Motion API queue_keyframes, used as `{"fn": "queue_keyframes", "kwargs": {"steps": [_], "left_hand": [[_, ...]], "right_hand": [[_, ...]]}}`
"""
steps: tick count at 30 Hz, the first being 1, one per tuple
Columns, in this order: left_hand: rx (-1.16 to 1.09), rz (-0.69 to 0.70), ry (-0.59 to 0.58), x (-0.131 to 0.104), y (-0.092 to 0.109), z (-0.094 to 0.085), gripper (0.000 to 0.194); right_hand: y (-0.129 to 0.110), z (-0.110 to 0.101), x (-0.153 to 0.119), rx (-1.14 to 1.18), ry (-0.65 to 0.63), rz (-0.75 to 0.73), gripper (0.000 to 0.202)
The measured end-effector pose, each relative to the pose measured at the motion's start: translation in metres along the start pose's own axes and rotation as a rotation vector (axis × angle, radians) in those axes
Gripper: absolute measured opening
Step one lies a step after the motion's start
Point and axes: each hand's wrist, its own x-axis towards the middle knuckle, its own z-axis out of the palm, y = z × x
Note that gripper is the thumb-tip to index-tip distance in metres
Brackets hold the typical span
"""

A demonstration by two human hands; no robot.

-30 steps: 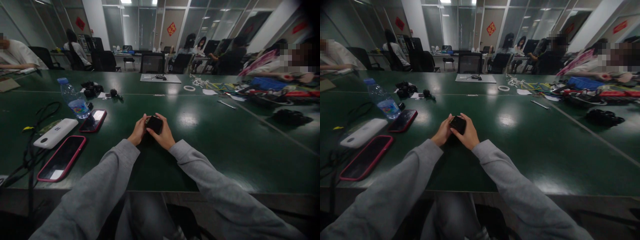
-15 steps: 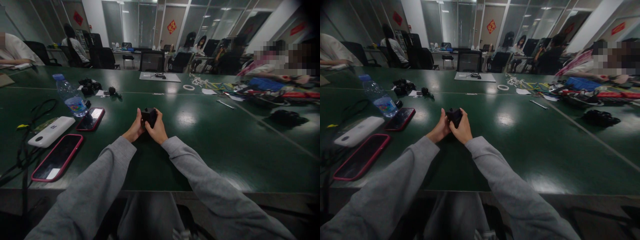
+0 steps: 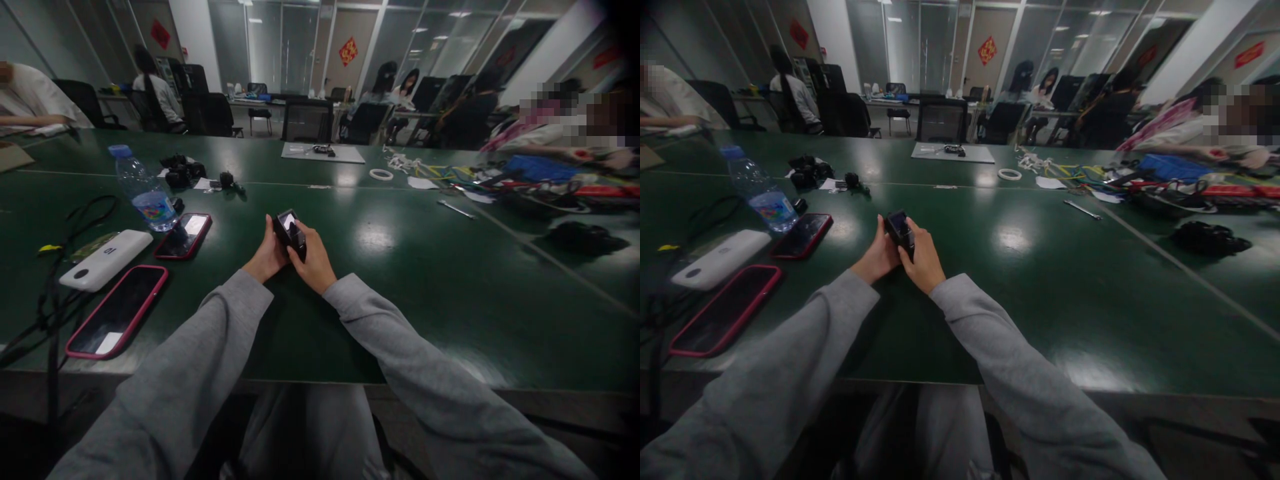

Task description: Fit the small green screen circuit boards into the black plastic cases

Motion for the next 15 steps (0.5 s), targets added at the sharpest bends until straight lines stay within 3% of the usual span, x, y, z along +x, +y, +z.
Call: {"fn": "queue_keyframes", "kwargs": {"steps": [7,15], "left_hand": [[-0.003,-0.013,0.018,-0.004,0.0007,0.0052,0.071],[-0.04,0.0,0.041,-0.0028,-0.0001,0.0004,0.079]], "right_hand": [[-0.0018,-0.0043,0.0016,-0.047,-0.082,0.041,0.05],[-0.0084,-0.0065,0.0011,-0.014,0.036,0.017,0.05]]}}
